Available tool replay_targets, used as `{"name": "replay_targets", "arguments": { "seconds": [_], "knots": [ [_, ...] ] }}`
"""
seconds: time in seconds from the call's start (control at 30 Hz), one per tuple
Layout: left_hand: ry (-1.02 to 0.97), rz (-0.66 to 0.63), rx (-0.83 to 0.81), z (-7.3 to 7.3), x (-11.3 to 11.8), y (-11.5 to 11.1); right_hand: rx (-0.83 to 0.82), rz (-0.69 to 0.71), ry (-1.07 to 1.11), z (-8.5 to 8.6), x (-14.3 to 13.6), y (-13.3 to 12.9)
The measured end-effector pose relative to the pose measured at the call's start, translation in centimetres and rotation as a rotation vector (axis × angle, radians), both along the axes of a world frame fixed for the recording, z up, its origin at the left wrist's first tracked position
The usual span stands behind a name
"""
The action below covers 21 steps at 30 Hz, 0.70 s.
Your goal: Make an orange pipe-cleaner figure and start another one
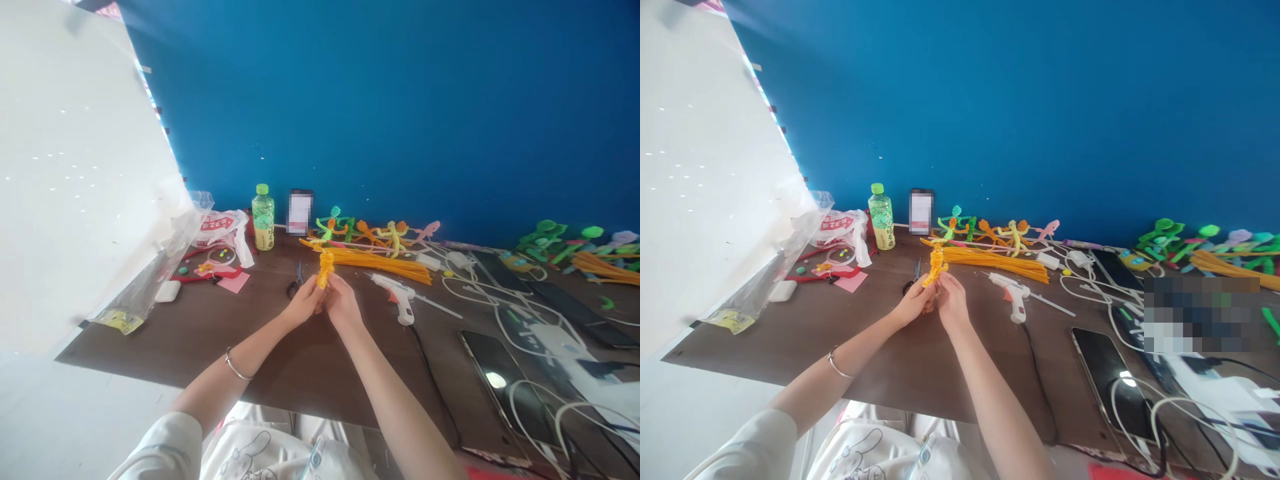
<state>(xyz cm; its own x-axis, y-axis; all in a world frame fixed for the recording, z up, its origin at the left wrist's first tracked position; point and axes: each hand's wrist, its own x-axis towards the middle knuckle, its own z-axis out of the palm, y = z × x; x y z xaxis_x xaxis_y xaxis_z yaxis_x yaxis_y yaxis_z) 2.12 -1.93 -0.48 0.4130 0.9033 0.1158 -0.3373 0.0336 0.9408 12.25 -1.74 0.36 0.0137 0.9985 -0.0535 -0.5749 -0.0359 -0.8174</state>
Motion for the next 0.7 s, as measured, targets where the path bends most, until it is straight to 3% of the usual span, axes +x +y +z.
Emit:
{"name": "replay_targets", "arguments": {
  "seconds": [0.43, 0.7],
  "knots": [
    [-0.036, -0.149, -0.118, 0.7, -0.4, 0.0, -0.125, 0.286, 0.032, 0.0, 0.8, 0.2],
    [-0.132, -0.478, -0.280, 2.0, -1.9, -0.1, -0.083, 0.321, -0.005, 0.4, 1.2, -0.1]
  ]
}}
